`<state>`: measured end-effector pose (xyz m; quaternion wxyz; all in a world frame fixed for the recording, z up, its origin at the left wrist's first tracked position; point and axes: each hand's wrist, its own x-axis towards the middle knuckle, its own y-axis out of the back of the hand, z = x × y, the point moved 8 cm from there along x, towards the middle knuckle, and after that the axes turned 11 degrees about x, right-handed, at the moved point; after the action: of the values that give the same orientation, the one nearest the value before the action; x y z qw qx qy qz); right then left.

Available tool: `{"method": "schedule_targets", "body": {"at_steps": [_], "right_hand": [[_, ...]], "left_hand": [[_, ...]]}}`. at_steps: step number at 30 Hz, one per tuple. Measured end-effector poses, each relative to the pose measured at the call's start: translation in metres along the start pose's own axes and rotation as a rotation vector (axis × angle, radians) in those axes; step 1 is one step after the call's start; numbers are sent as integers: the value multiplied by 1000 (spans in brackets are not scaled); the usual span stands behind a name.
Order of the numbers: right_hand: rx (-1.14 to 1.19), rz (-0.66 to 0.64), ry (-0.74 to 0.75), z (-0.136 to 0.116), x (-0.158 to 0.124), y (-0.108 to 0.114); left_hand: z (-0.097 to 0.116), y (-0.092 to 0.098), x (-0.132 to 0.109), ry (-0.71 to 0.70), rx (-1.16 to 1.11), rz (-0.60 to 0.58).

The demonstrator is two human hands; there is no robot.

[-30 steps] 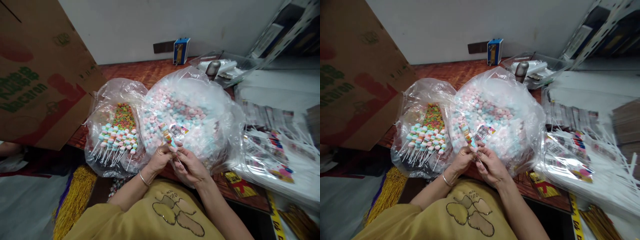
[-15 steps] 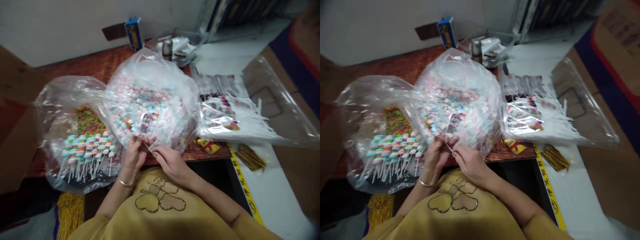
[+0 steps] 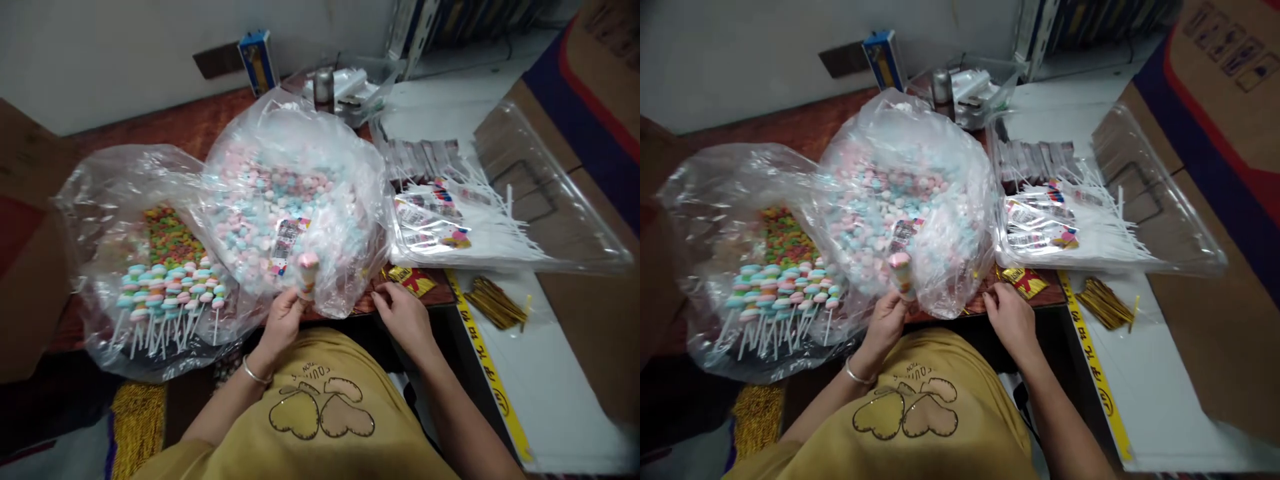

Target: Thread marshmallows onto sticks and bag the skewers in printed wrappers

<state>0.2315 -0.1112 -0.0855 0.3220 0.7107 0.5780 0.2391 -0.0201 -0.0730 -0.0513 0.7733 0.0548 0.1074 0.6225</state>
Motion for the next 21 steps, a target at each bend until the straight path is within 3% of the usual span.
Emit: {"method": "schedule_targets", "body": {"at_steps": [6,11,17,21], "right_hand": [[-103,37,-41,2,8,-13],[-57,76,-24,7,13,-14],[-22,128,-45,15,12,-6],[-82,73,-57,13,13,-11]], "left_hand": [[16,-2,-4,-118,166,-12],[14,-5,-5,-96,158,-17],[-13,-20,-4,163,-231,-94],[-18,-27,-4,218,-442,-84]]}}
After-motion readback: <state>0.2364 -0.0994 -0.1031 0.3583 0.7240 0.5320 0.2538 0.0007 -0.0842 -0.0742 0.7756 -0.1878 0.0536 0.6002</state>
